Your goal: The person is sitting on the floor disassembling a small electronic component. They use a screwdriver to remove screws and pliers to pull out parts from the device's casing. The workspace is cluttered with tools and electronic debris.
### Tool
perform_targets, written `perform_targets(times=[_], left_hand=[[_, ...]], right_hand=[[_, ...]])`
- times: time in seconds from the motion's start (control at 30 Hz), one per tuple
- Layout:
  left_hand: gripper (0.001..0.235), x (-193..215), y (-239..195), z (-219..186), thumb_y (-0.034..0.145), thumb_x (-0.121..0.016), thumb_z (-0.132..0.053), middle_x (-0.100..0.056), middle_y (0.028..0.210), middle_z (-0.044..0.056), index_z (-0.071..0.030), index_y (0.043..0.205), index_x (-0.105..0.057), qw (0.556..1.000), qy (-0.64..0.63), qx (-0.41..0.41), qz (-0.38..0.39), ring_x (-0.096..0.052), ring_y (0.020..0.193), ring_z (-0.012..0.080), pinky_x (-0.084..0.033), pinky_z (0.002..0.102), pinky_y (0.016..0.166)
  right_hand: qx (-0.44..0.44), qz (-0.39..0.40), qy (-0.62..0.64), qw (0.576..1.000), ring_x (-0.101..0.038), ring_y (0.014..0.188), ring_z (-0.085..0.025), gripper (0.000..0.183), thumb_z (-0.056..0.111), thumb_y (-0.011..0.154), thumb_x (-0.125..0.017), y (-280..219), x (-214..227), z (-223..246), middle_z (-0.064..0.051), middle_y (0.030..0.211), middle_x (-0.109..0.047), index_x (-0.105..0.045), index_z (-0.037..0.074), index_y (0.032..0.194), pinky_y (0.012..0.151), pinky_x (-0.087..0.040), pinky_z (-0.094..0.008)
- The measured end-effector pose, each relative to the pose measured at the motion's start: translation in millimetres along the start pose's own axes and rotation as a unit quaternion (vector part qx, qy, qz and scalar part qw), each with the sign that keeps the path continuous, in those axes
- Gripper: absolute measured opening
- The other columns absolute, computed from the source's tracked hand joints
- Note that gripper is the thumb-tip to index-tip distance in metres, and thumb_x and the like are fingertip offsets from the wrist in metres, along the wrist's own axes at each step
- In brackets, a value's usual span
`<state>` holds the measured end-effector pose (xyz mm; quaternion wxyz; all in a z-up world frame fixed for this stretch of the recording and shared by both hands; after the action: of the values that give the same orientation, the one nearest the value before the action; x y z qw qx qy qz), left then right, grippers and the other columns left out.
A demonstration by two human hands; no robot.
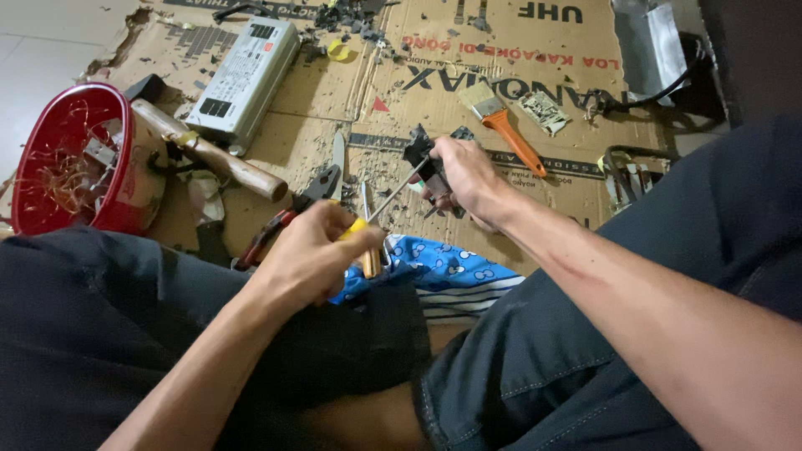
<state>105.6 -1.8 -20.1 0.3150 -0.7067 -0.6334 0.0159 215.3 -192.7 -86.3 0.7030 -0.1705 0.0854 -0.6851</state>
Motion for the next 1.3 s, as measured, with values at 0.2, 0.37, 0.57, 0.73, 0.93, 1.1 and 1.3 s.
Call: perform_targets(times=[0.2,0.37,0.57,0.73,0.93,1.1,1.3], left_hand=[[0.035,17.0,0.9,1.8,0.076,-0.077,-0.050,-0.075,0.084,0.012,-0.018,0.091,-0.077,0.963,0.200,-0.078,-0.165,-0.072,0.089,0.0415,-0.055,0.050,0.078],[0.039,7.0,12.0,19.2,0.098,-0.057,-0.039,-0.066,0.063,0.011,-0.005,0.090,-0.075,0.998,0.043,0.010,-0.048,-0.057,0.046,0.0196,-0.046,0.032,0.046],[0.053,7.5,1.3,-0.5,0.072,-0.087,-0.030,-0.064,0.067,0.016,0.004,0.108,-0.068,0.998,0.045,-0.002,-0.043,-0.060,0.042,0.0238,-0.048,0.034,0.042],[0.032,16.3,8.4,11.6,0.075,-0.076,-0.045,-0.068,0.051,0.005,-0.014,0.085,-0.078,0.989,0.104,-0.007,-0.108,-0.070,0.049,0.0212,-0.054,0.029,0.066],[0.050,-5.5,12.8,26.7,0.100,-0.058,-0.041,-0.061,0.066,0.011,0.006,0.111,-0.069,0.985,-0.092,0.144,0.023,-0.050,0.039,0.0152,-0.038,0.027,0.032],[0.044,8.6,9.3,4.8,0.069,-0.091,-0.027,-0.061,0.065,0.014,-0.002,0.099,-0.071,0.992,0.092,0.039,-0.072,-0.064,0.039,0.0251,-0.046,0.033,0.035],[0.037,0.6,18.1,6.8,0.086,-0.065,-0.053,-0.075,0.059,0.006,-0.022,0.079,-0.084,0.984,0.168,0.013,-0.047,-0.074,0.057,0.0262,-0.058,0.037,0.063]], right_hand=[[0.003,0.009,-0.008,1.000,-0.071,0.055,-0.024,0.039,0.026,0.084,-0.052,-3.7,-2.6,5.9,-0.021,0.072,-0.065,-0.064,-0.003,0.107,0.039,-0.055,-0.027],[0.018,0.013,-0.038,0.999,-0.070,0.050,-0.024,0.034,0.031,0.083,-0.054,17.7,1.5,-11.3,-0.020,0.063,-0.065,-0.067,0.002,0.097,0.037,-0.054,-0.028],[0.010,0.006,-0.105,0.994,-0.067,0.043,-0.021,0.033,0.036,0.080,-0.054,25.7,2.6,-18.4,-0.014,0.055,-0.065,-0.070,0.009,0.089,0.035,-0.052,-0.030],[0.007,0.002,-0.141,0.990,-0.062,0.040,-0.018,0.031,0.037,0.082,-0.052,22.3,-2.4,-12.8,-0.012,0.054,-0.065,-0.069,0.011,0.084,0.033,-0.047,-0.026],[0.003,0.011,-0.153,0.988,-0.068,0.050,-0.017,0.034,0.032,0.082,-0.053,19.3,4.8,-18.2,-0.013,0.063,-0.068,-0.074,0.010,0.097,0.042,-0.055,-0.025],[0.010,0.023,-0.186,0.982,-0.059,0.044,-0.016,0.041,0.037,0.086,-0.047,19.9,0.1,-17.3,-0.011,0.059,-0.064,-0.071,0.010,0.105,0.040,-0.050,-0.025],[0.015,0.010,-0.188,0.982,-0.064,0.045,-0.018,0.046,0.040,0.083,-0.048,32.3,7.0,-29.5,-0.010,0.057,-0.066,-0.073,0.016,0.112,0.042,-0.050,-0.030]])
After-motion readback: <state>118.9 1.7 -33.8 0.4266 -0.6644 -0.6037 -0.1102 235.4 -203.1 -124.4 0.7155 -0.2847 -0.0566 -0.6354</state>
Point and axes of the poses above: each hand's wrist, its own y-axis towards the middle knuckle, its own x-axis out of the back of the hand, z = x × y, the point moved 8 cm from there along y, towards the middle knuckle
